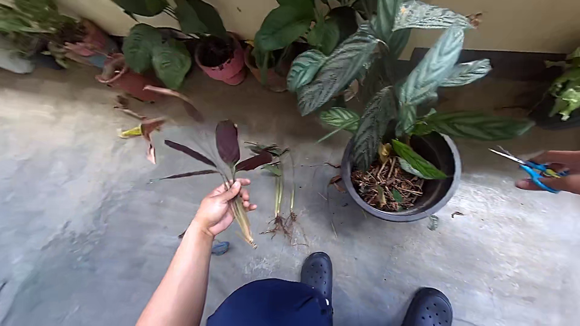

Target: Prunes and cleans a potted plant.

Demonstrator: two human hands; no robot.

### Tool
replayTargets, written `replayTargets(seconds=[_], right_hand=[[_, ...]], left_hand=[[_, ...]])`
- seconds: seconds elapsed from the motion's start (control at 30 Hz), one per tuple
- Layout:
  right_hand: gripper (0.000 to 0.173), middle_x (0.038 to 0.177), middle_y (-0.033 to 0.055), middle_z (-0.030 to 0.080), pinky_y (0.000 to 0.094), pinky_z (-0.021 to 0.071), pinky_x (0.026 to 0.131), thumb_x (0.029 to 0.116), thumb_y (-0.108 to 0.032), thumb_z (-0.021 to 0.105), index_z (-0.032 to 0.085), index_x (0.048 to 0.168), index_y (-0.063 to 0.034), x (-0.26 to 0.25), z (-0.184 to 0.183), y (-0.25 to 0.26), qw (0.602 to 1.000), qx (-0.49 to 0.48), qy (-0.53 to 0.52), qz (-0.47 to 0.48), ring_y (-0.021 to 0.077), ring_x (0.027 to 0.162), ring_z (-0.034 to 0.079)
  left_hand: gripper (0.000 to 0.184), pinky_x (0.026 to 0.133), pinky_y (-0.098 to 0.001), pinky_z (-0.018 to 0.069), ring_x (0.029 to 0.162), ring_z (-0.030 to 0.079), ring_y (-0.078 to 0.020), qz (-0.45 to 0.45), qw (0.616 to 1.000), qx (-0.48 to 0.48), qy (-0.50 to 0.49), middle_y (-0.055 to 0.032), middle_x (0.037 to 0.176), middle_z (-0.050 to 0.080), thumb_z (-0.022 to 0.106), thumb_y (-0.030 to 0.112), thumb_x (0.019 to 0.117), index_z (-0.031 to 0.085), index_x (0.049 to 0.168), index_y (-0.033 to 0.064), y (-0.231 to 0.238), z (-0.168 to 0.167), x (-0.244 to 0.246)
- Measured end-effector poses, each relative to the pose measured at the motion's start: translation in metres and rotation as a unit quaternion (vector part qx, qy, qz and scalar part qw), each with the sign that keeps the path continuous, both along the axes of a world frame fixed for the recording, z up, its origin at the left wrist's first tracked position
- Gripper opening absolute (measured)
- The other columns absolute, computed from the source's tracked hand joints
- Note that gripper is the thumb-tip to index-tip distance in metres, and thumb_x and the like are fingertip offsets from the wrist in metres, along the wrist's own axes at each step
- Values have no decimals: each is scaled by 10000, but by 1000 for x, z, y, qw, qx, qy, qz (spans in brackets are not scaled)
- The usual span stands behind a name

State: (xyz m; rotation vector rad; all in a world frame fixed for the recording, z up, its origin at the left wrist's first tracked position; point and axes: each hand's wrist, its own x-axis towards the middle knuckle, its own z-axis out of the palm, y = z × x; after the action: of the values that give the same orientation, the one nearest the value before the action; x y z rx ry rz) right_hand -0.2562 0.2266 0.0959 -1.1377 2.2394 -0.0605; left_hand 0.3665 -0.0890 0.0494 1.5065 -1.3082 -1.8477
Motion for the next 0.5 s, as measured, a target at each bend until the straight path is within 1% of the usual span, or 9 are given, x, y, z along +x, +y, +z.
replayTargets(seconds=[0.07,0.1,0.13,0.17,0.2,0.23,0.3,0.4,0.5], right_hand=[[400,933,184,724,628,529,765,891,-268,829,704,1222,-81,-15,-5,5,999,-27,-11,27,352,844,685],[408,948,177,725,626,524,785,899,-285,822,702,1239,-95,-9,5,0,999,-12,-16,26,345,857,682],[393,950,171,720,620,518,793,907,-288,813,699,1231,-96,0,15,-6,1000,2,-15,25,339,863,677],[387,942,169,715,618,514,791,911,-294,808,697,1223,-92,7,25,-11,1000,13,-11,27,337,860,673],[390,929,165,710,615,514,784,914,-302,804,694,1221,-88,12,32,-14,999,19,-7,31,335,853,671],[396,919,164,709,607,516,778,917,-303,802,691,1225,-82,16,38,-16,999,21,-7,35,331,844,671],[410,938,163,709,602,517,792,928,-311,789,679,1251,-84,23,45,-19,999,21,-14,38,326,862,670],[444,1012,167,713,607,511,847,945,-362,761,666,1285,-92,28,38,-21,999,12,-33,18,329,926,671],[496,1023,232,704,700,480,858,956,-464,719,683,1229,-52,36,-1,-19,999,41,2,-19,439,981,665]], left_hand=[[336,800,-408,637,817,741,-208,-90,978,-12,-188,-101,922,716,379,235,1134,565,1340,46,-2,-23,-3],[391,897,-432,590,977,726,-236,-174,933,-34,-312,-134,1088,720,456,287,1117,536,1419,52,-4,-28,-10],[516,1027,-537,512,1154,678,-330,-267,875,-60,-401,-200,1252,686,511,350,1094,477,1500,34,-7,-27,-21],[585,1086,-630,427,1245,620,-416,-345,823,-88,-442,-251,1330,646,530,392,1080,453,1522,16,-8,-19,-39],[577,1086,-659,410,1247,615,-434,-408,788,-120,-446,-250,1344,639,525,410,1079,477,1513,33,-6,-7,-60],[525,1061,-645,445,1197,649,-405,-459,765,-160,-422,-218,1316,661,521,405,1081,533,1476,60,0,7,-83],[413,1007,-568,519,1091,706,-278,-540,731,-257,-328,-116,1223,719,526,388,1078,650,1365,117,20,30,-130],[385,972,-437,566,1047,710,-150,-635,656,-371,-169,-35,1152,739,521,404,1069,705,1275,136,60,47,-200],[328,961,-432,571,1053,710,-197,-673,598,-429,-81,-79,1138,731,564,304,1061,698,1258,79,93,39,-258]])
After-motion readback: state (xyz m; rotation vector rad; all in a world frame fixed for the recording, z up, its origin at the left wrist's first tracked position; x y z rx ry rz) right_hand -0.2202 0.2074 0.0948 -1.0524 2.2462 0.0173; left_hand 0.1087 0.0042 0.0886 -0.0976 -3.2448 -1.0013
